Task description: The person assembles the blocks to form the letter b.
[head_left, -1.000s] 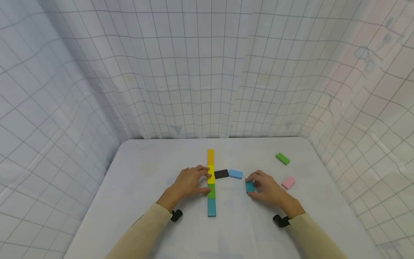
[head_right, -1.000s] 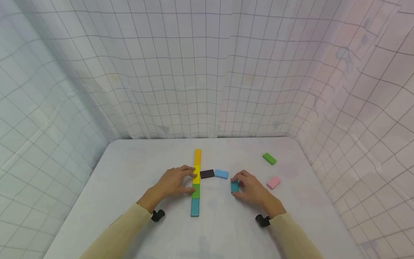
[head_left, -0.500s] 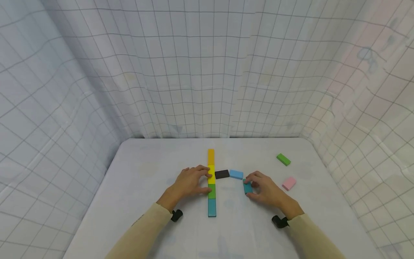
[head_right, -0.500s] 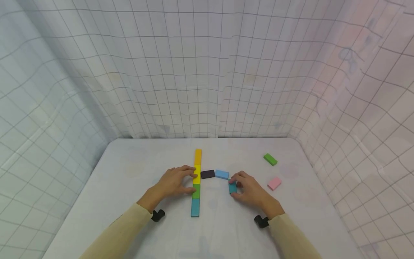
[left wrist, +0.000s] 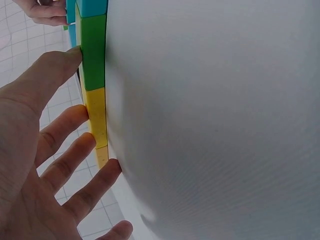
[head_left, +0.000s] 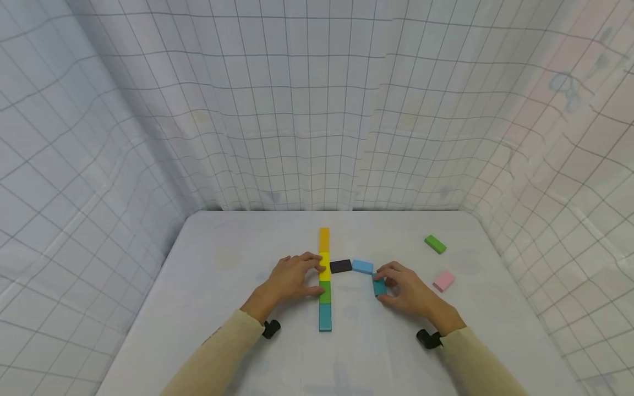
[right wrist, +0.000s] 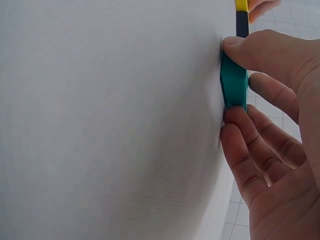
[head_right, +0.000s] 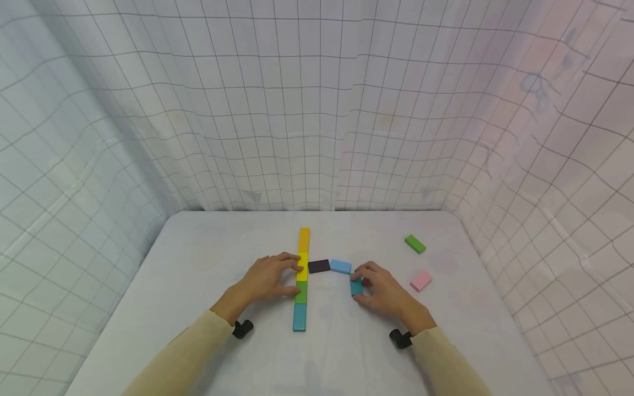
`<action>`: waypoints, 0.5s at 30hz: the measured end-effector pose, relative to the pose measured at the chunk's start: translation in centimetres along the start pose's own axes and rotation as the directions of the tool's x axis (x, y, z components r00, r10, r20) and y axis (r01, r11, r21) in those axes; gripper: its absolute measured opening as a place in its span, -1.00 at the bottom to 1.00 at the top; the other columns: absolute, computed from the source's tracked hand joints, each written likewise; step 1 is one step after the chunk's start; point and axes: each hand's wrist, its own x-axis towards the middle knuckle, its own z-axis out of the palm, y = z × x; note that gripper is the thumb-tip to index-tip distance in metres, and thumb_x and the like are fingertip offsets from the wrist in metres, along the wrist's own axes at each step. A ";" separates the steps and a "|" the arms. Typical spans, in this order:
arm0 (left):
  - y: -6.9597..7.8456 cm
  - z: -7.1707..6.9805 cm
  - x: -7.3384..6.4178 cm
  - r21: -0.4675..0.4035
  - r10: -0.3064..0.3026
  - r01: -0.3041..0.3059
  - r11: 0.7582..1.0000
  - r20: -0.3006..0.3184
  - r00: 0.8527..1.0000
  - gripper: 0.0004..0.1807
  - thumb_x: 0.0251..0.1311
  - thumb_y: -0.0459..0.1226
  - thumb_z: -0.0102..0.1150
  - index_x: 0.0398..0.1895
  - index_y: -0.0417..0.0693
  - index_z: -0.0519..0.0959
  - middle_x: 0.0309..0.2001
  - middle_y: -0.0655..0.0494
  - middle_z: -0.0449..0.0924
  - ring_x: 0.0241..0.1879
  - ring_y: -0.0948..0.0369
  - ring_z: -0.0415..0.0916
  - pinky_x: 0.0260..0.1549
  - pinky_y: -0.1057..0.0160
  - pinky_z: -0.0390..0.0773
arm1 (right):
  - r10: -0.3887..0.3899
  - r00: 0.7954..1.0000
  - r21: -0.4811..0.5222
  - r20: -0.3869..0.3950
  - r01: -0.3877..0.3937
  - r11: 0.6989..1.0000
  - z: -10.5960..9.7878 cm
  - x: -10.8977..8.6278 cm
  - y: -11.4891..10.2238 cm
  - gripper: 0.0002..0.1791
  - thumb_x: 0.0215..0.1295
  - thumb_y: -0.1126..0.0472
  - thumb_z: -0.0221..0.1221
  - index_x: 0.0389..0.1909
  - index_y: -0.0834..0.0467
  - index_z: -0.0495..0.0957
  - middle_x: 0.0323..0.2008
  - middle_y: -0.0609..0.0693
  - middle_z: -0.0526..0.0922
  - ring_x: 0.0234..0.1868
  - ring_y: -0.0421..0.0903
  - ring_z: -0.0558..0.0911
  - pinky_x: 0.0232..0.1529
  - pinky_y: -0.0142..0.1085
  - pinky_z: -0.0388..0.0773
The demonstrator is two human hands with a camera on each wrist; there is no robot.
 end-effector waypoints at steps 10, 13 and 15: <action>0.0 -0.1 0.0 0.001 -0.009 0.009 1.000 0.006 1.000 -0.40 0.39 0.20 0.64 0.37 0.19 0.81 0.66 0.10 0.60 0.65 -0.04 0.57 0.68 -0.52 0.42 | 0.003 1.000 0.000 0.013 -0.003 1.000 0.0 0.1 0.2 -0.61 0.40 0.29 0.63 0.18 0.10 0.80 0.32 0.10 0.74 0.02 -0.13 0.79 0.12 -0.24 0.86; 0.0 -0.1 0.0 -0.003 -0.008 0.008 1.000 0.006 1.000 -0.40 0.39 0.19 0.64 0.37 0.19 0.81 0.66 0.11 0.60 0.65 -0.05 0.58 0.68 -0.52 0.42 | -0.005 1.000 0.003 0.013 0.005 1.000 0.0 0.1 0.2 -0.61 0.40 0.29 0.63 0.18 0.11 0.80 0.33 0.11 0.74 0.02 -0.12 0.81 0.12 -0.23 0.87; 0.0 0.0 0.0 -0.004 -0.005 0.005 1.000 0.002 1.000 -0.40 0.38 0.18 0.65 0.37 0.18 0.81 0.65 0.10 0.61 0.64 -0.05 0.59 0.67 -0.52 0.43 | -0.012 1.000 0.003 0.012 0.012 1.000 0.0 0.1 0.2 -0.61 0.40 0.29 0.63 0.18 0.12 0.79 0.34 0.12 0.75 0.03 -0.11 0.82 0.12 -0.22 0.88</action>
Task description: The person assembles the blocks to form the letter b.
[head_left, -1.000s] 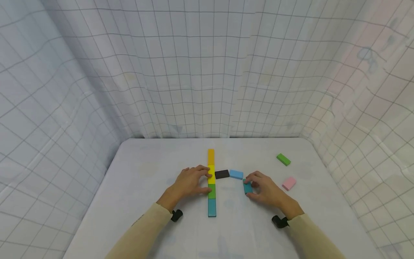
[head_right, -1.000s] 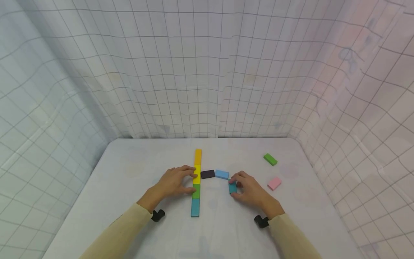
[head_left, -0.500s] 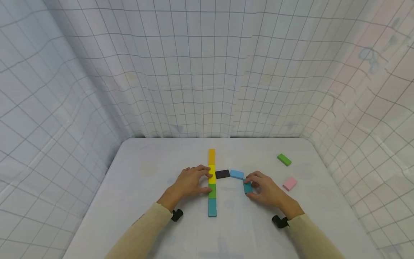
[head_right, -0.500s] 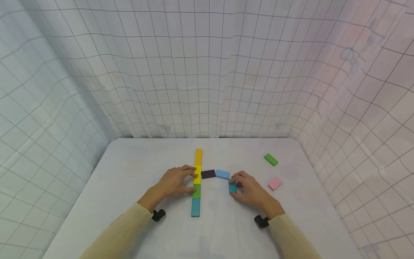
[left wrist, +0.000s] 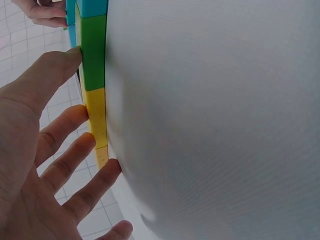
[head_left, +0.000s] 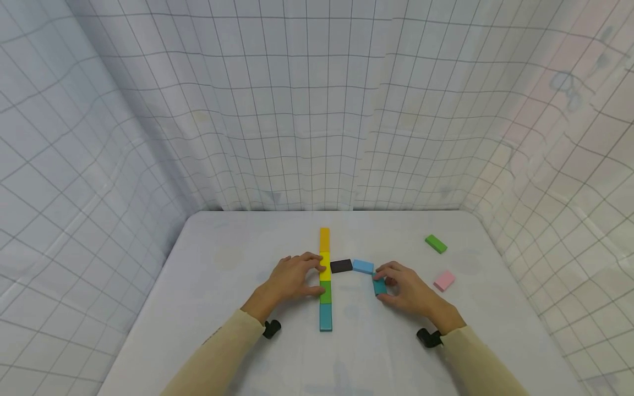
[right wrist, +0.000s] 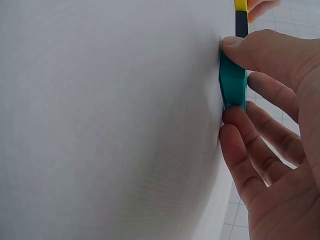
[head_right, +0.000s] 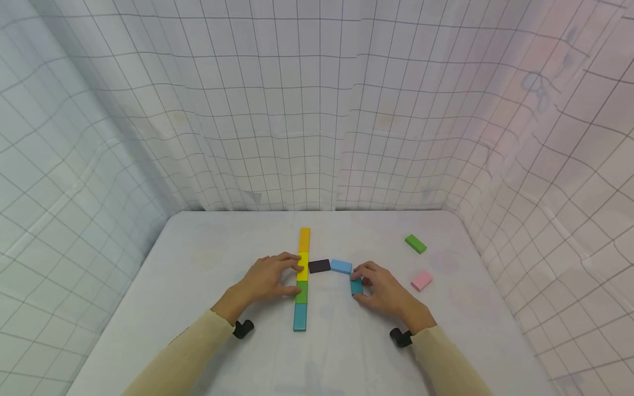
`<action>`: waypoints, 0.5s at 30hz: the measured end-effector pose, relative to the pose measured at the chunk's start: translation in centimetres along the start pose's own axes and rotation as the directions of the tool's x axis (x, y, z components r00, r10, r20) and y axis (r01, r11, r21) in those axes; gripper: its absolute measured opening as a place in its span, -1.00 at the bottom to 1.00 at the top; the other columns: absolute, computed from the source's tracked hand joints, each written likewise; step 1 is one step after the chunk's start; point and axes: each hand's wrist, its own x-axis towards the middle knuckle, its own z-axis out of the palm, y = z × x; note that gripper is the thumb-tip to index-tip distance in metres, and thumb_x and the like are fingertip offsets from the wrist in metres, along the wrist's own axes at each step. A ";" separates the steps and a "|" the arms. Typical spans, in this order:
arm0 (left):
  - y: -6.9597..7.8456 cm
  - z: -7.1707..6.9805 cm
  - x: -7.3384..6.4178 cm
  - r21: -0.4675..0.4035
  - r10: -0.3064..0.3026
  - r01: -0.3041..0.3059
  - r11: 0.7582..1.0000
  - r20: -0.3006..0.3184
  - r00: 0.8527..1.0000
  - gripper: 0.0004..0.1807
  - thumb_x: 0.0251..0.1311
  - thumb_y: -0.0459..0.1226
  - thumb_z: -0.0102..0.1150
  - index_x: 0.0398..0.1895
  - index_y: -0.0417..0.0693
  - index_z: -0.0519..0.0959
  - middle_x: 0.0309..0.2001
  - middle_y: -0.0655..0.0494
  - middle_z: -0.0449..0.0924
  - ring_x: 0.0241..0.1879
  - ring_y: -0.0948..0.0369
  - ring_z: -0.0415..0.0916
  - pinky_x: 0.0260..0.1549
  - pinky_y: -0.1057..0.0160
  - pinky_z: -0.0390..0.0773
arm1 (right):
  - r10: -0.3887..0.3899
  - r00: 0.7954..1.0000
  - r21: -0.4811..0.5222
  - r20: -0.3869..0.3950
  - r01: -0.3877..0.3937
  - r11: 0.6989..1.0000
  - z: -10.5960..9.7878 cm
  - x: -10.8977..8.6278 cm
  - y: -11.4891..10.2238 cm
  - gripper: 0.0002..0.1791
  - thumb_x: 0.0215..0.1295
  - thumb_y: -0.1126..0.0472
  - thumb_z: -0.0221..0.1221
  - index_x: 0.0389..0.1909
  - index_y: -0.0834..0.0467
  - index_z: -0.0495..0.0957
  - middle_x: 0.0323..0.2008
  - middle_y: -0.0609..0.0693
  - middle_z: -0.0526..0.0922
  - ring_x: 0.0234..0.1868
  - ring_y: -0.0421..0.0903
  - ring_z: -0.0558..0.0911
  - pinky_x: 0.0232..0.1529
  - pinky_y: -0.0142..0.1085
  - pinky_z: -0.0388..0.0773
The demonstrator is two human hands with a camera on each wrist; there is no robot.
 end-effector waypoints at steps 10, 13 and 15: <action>0.0 0.1 0.1 0.014 -0.011 0.011 1.000 0.003 1.000 -0.40 0.38 0.21 0.63 0.37 0.20 0.81 0.65 0.11 0.61 0.60 -0.09 0.62 0.68 -0.51 0.43 | 0.002 1.000 -0.002 0.005 -0.002 1.000 0.0 0.1 -0.3 -0.62 0.41 0.30 0.62 0.18 0.13 0.79 0.40 0.14 0.73 0.06 -0.10 0.84 0.16 -0.20 0.89; 0.0 0.0 0.1 0.008 -0.005 0.005 1.000 0.002 1.000 -0.40 0.38 0.20 0.64 0.36 0.19 0.82 0.64 0.10 0.62 0.60 -0.09 0.62 0.67 -0.51 0.44 | 0.003 1.000 0.000 0.005 -0.003 1.000 0.0 0.1 -0.2 -0.62 0.41 0.30 0.62 0.19 0.13 0.79 0.40 0.14 0.73 0.07 -0.08 0.84 0.17 -0.19 0.89; 0.0 -0.1 0.0 0.002 -0.002 0.002 1.000 -0.001 1.000 -0.41 0.38 0.19 0.65 0.35 0.19 0.82 0.64 0.10 0.62 0.61 -0.08 0.62 0.67 -0.52 0.44 | 0.002 1.000 0.003 0.005 -0.002 1.000 0.0 0.1 -0.2 -0.62 0.41 0.31 0.61 0.19 0.13 0.79 0.39 0.14 0.73 0.07 -0.07 0.85 0.17 -0.17 0.90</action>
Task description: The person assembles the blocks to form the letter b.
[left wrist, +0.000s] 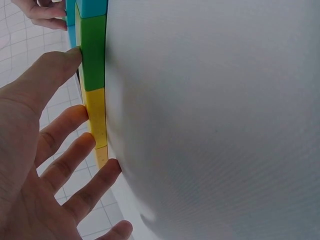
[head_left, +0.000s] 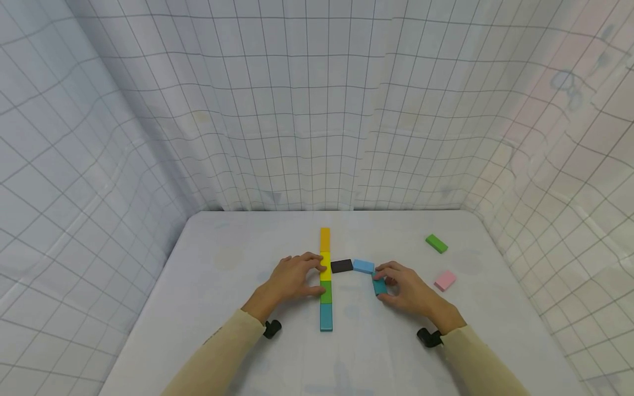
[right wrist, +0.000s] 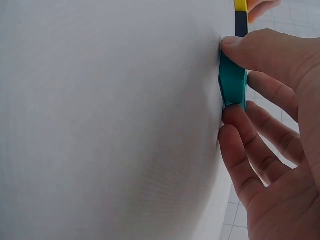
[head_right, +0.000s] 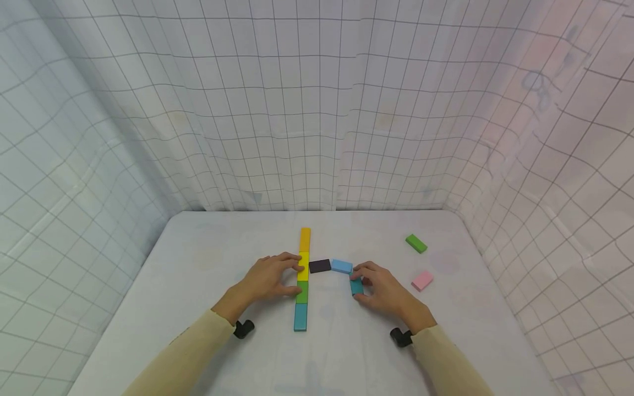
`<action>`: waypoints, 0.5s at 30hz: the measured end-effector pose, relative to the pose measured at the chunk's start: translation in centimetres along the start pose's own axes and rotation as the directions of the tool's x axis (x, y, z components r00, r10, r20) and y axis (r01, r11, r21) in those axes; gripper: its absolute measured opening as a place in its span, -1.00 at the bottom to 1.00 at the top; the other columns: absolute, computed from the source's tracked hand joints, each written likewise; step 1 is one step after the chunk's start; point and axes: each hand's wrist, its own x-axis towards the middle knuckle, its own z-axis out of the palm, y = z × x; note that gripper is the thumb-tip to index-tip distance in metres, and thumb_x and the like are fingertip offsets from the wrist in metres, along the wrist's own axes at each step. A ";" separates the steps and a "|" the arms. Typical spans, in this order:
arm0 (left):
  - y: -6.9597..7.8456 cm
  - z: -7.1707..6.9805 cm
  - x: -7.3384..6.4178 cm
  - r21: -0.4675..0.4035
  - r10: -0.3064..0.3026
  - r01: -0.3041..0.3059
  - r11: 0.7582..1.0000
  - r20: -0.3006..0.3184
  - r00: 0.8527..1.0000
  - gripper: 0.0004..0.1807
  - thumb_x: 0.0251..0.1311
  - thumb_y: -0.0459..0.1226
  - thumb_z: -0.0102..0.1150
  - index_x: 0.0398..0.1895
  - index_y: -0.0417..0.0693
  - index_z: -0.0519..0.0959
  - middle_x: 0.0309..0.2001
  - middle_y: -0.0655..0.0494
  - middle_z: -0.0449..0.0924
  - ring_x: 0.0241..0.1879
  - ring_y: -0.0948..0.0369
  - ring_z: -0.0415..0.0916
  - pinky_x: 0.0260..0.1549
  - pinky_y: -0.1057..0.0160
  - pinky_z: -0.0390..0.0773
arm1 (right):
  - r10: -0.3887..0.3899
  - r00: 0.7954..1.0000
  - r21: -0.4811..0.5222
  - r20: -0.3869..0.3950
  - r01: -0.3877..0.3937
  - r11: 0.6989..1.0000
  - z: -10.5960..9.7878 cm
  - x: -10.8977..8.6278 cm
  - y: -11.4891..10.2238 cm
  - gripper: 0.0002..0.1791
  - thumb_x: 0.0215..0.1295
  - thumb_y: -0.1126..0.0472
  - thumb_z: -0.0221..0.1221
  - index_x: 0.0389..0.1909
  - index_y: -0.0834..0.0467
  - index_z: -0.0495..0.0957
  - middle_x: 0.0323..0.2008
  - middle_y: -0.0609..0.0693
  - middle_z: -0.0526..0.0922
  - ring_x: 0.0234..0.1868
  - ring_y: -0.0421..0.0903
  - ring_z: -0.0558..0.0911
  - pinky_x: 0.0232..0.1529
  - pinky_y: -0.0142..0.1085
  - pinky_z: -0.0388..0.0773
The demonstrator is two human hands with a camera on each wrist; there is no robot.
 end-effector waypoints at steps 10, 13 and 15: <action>-0.2 0.2 0.0 0.006 0.001 -0.001 1.000 -0.002 1.000 -0.40 0.37 0.20 0.64 0.35 0.18 0.82 0.64 0.09 0.62 0.62 -0.06 0.60 0.67 -0.50 0.45 | 0.003 1.000 0.006 0.004 -0.003 1.000 0.1 0.0 0.1 -0.62 0.42 0.29 0.62 0.20 0.11 0.79 0.35 0.13 0.74 0.08 -0.04 0.86 0.18 -0.17 0.90; -0.1 0.1 0.0 0.004 -0.003 0.003 1.000 -0.003 1.000 -0.39 0.38 0.21 0.64 0.37 0.20 0.81 0.65 0.10 0.61 0.62 -0.08 0.61 0.68 -0.50 0.43 | 0.009 1.000 0.002 0.004 -0.009 1.000 0.0 0.1 0.0 -0.61 0.42 0.29 0.62 0.20 0.11 0.79 0.34 0.12 0.74 0.08 -0.05 0.85 0.18 -0.18 0.89; -0.1 0.1 0.0 0.001 -0.006 0.006 1.000 -0.003 1.000 -0.39 0.38 0.21 0.63 0.38 0.20 0.81 0.65 0.11 0.61 0.61 -0.10 0.61 0.69 -0.51 0.42 | 0.013 1.000 -0.003 0.003 -0.013 1.000 0.0 0.1 -0.1 -0.61 0.41 0.28 0.62 0.20 0.10 0.79 0.33 0.12 0.74 0.07 -0.07 0.84 0.17 -0.19 0.89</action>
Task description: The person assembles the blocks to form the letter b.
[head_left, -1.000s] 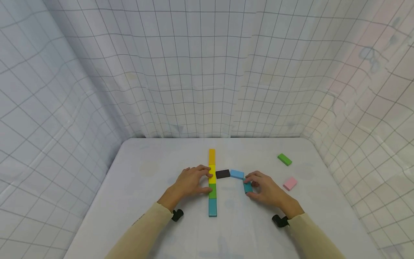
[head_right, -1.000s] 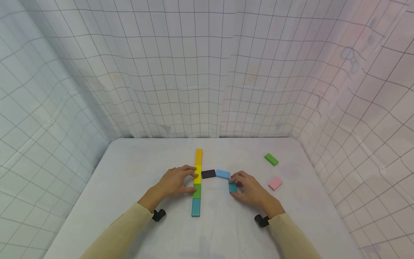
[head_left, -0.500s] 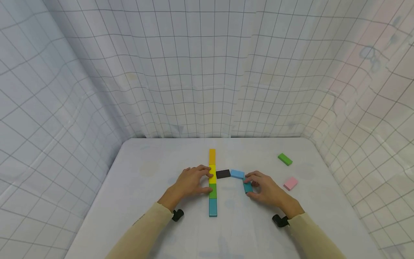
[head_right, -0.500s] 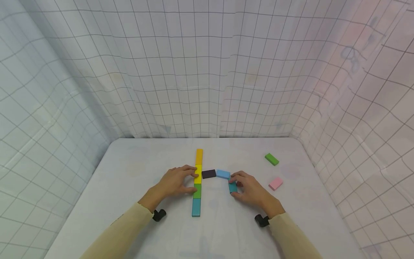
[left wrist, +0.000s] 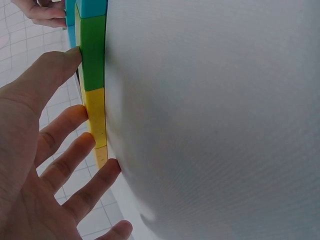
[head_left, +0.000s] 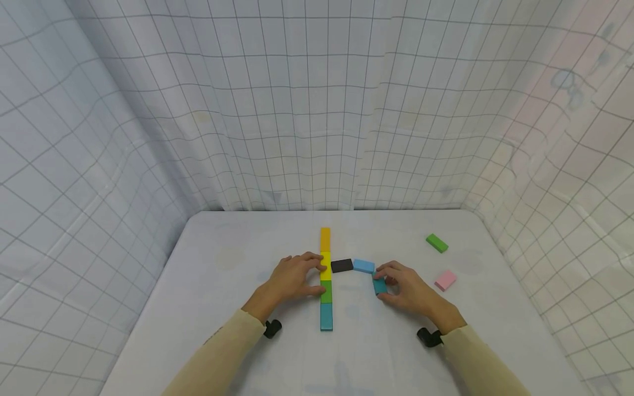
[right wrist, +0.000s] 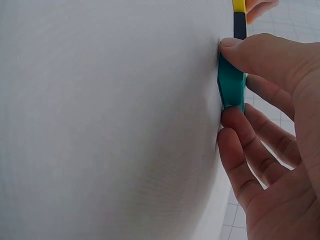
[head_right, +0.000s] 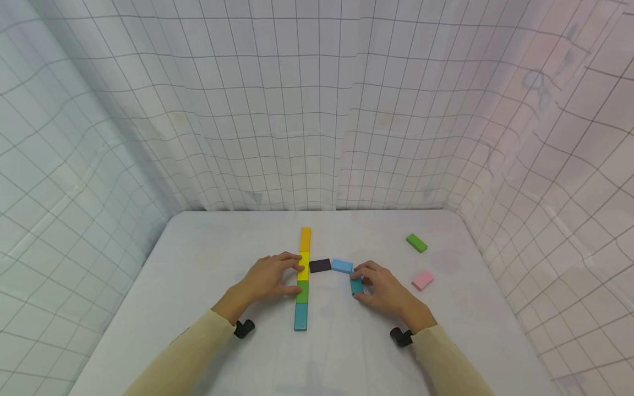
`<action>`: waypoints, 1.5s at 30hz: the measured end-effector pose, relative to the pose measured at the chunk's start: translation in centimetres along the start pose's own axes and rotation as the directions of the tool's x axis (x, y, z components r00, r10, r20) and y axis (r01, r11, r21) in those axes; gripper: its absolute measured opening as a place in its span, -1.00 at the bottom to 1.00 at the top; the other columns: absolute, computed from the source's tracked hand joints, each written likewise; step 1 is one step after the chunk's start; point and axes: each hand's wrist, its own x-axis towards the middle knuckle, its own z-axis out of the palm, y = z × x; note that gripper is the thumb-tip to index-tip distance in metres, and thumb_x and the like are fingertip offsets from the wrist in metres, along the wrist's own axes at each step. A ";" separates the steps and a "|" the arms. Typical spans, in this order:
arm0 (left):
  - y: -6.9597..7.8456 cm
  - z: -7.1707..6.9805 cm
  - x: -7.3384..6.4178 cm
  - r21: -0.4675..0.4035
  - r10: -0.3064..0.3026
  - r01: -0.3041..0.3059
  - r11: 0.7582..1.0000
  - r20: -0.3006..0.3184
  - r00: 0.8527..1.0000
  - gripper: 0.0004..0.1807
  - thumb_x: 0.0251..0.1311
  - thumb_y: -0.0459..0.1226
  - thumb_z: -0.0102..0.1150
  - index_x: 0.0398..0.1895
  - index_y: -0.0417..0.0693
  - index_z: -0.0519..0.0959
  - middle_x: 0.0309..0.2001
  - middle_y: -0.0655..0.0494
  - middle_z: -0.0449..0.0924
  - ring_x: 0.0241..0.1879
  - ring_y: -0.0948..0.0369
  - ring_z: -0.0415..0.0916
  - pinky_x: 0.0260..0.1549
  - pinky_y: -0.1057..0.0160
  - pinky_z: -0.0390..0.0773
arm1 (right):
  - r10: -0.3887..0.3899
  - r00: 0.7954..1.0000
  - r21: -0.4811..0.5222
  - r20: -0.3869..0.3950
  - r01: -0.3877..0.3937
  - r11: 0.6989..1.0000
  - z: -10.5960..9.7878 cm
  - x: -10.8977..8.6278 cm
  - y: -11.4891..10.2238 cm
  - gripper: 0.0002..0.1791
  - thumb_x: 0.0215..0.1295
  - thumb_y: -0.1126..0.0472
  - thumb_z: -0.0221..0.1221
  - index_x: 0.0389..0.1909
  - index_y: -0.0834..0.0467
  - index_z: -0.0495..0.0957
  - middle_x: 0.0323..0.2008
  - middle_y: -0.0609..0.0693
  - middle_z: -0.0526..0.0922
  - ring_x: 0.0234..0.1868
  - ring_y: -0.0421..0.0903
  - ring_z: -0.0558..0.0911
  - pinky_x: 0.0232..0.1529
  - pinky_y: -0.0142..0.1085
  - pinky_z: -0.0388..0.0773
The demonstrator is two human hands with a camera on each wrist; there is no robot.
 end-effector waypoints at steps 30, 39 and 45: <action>0.1 -0.4 -0.5 -0.013 -0.024 0.024 1.000 0.015 1.000 -0.40 0.39 0.18 0.65 0.38 0.18 0.80 0.67 0.12 0.58 0.66 -0.04 0.56 0.70 -0.51 0.39 | 0.045 0.997 -0.039 -0.058 -0.047 0.998 -1.4 -0.3 -0.1 -0.43 0.42 0.22 0.64 0.40 0.14 0.75 0.34 0.10 0.73 0.02 -0.08 0.80 0.13 -0.15 0.89; 0.1 -0.5 -0.1 -0.026 -0.031 0.031 0.999 0.018 0.999 -0.40 0.41 0.17 0.63 0.41 0.20 0.78 0.69 0.13 0.56 0.69 -0.04 0.53 0.73 -0.52 0.34 | 0.040 0.990 -0.072 -0.134 -0.050 0.996 -2.9 -1.5 0.6 -0.50 0.45 0.33 0.56 0.36 0.19 0.76 0.32 0.13 0.76 0.02 0.00 0.84 0.11 -0.12 0.91; 0.0 -0.2 -0.2 -0.014 -0.014 0.014 1.000 0.020 1.000 -0.40 0.41 0.18 0.63 0.40 0.18 0.78 0.68 0.11 0.57 0.67 -0.03 0.55 0.70 -0.52 0.39 | 0.025 0.977 -0.096 -0.212 -0.047 0.994 -3.7 -3.2 1.4 -0.53 0.39 0.47 0.50 0.30 0.22 0.78 0.27 0.15 0.79 -0.04 0.01 0.84 0.03 -0.18 0.89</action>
